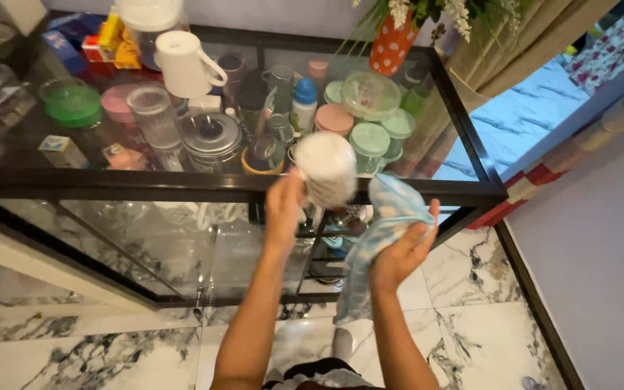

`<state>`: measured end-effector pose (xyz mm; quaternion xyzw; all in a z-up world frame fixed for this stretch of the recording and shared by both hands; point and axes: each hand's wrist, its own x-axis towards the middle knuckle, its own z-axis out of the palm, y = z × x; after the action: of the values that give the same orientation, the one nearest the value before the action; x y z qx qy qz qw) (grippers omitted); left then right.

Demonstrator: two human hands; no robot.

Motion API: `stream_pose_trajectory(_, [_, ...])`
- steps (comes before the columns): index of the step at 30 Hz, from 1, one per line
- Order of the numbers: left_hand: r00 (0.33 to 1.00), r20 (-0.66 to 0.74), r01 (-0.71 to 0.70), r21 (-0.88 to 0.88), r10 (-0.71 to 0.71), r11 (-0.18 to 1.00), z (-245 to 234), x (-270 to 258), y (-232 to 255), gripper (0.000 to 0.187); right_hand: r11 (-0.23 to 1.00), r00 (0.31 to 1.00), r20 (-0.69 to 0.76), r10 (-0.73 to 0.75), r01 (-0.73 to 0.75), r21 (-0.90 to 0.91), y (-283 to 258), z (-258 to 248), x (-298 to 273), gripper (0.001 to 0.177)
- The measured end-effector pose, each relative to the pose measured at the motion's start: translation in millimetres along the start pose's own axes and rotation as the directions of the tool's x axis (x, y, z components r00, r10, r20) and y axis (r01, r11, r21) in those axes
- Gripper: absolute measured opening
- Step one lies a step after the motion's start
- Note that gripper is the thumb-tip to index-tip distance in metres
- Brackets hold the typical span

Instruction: The person wipes multiple mugs with a cloth and organizes several containers and items inside a glass display cabinet.

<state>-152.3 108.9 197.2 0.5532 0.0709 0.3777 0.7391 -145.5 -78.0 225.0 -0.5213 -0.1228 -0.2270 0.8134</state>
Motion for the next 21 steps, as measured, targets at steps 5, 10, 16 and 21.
stream_pose_trajectory(5, [0.967, 0.234, 0.095, 0.013, -0.096, 0.995, 7, -69, 6, 0.035, 0.918, 0.957, 0.159, -0.242, 0.279, -0.281, -9, 18, -36, 0.049])
stream_pose_trajectory(10, [0.911, 0.411, -0.037, 0.133, -0.021, 0.990, -24, -79, 11, 0.044, 0.991, 0.989, 0.147, 0.027, -0.008, -0.130, 2, -20, -13, 0.045])
stream_pose_trajectory(16, [0.814, 0.521, 0.253, 0.080, -0.257, 0.964, -42, -98, -44, 0.033, 0.681, 0.560, 0.578, 0.594, -0.732, 0.010, 39, -71, 8, 0.037])
stream_pose_trajectory(21, [0.805, 0.305, 0.581, -0.228, -0.509, 0.781, -36, -113, -93, 0.028, 0.565, 0.455, 0.572, 0.682, -0.825, -0.017, 54, -85, -20, 0.037])
